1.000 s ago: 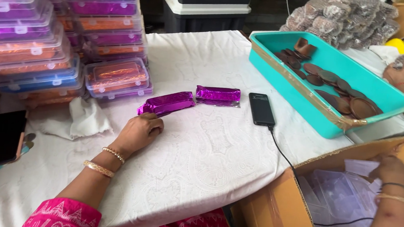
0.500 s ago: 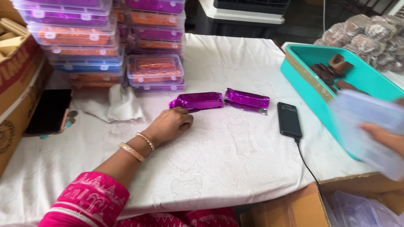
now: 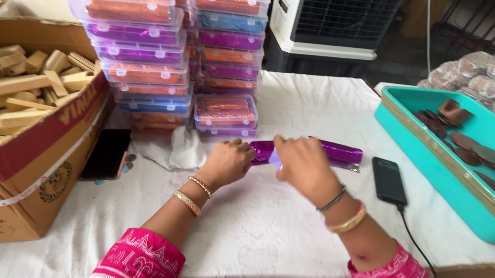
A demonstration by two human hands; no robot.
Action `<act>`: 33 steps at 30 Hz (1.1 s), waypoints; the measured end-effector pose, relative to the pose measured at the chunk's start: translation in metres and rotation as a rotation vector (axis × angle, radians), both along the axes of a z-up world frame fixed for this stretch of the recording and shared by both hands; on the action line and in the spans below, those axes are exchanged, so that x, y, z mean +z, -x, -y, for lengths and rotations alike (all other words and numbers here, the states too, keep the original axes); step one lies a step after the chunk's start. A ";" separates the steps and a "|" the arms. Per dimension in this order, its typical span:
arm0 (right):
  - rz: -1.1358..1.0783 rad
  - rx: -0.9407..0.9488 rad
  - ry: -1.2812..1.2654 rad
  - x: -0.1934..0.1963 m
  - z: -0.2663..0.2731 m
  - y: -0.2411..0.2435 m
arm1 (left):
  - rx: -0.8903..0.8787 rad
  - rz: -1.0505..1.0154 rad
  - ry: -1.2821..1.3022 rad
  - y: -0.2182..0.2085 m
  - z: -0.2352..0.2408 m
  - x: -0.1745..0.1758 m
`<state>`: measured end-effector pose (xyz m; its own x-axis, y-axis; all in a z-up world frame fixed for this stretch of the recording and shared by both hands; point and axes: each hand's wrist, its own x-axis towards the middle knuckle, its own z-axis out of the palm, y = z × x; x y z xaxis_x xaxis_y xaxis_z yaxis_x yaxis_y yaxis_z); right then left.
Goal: Packing wooden blocks into purple foil and then into a plastic container.
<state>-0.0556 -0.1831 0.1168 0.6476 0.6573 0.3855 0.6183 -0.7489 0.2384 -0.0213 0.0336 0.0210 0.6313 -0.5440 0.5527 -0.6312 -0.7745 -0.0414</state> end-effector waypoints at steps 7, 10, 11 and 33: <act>-0.116 0.088 0.180 -0.029 -0.023 0.014 | 0.639 -0.185 -0.044 -0.026 -0.070 -0.001; -0.368 0.091 0.175 -0.018 -0.019 0.011 | 0.749 -0.333 -0.051 -0.034 -0.100 -0.018; -0.522 0.067 0.164 -0.017 -0.016 0.008 | 0.738 -0.380 -0.044 -0.039 -0.110 -0.027; -0.216 0.152 -0.731 -0.009 0.062 0.011 | -0.462 -0.698 0.726 0.031 0.029 0.026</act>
<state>-0.0668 -0.2456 0.1079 0.6810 0.3722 0.6306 0.7031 -0.5729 -0.4211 -0.0528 0.0042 0.0467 0.7482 -0.4985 0.4378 -0.5734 -0.1541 0.8046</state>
